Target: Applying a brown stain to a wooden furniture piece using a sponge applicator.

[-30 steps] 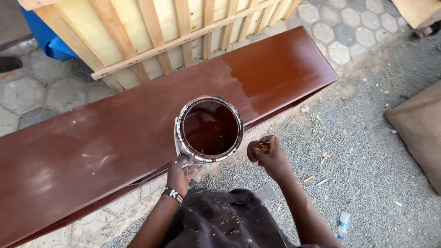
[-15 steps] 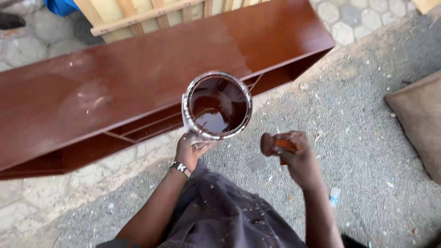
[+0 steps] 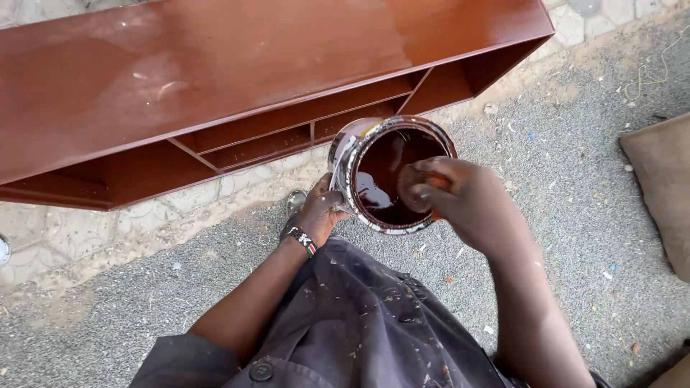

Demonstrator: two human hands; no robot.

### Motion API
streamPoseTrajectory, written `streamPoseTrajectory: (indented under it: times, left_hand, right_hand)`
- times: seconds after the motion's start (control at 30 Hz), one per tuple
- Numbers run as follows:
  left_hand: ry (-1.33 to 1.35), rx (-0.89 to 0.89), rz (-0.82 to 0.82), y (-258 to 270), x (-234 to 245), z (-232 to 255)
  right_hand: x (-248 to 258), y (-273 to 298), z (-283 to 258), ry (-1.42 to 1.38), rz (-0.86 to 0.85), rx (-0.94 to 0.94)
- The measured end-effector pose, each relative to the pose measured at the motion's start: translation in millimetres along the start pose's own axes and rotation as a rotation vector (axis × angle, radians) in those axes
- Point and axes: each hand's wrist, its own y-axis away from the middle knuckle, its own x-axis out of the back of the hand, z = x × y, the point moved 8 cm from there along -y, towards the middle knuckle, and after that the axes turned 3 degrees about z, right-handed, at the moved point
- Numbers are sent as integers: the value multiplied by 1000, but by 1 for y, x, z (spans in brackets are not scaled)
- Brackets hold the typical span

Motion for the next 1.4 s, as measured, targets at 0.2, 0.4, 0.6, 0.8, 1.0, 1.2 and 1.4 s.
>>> streamPoseTrajectory:
  times: [0.2,0.4,0.6,0.8,1.0,1.2,1.4]
  left_hand:
    - [-52,-13,-66,11,-13,0]
    - [-151,-24,-87,41,-51,40]
    - [-61,-34,-94,27,-32,25]
    - [-55,-38,-99,22,-23,31]
    - [-46,1,-81,-1,-1,18]
    - [-58,7,-34,-9,7,46]
    - [-139,84,24,-44,20,70]
  right_hand:
    - [-69,-45,8,298,-145,202]
    - [-121,-88,36,493,-186,224]
    - [-126,-92,37,519,-216,227]
    - [-125,-89,21,508,-250,218]
    - [-117,-82,0,406,-328,127]
    - [-84,-81,5,-430,-420,-54]
    - [-110,-117,25,-914,-508,-277]
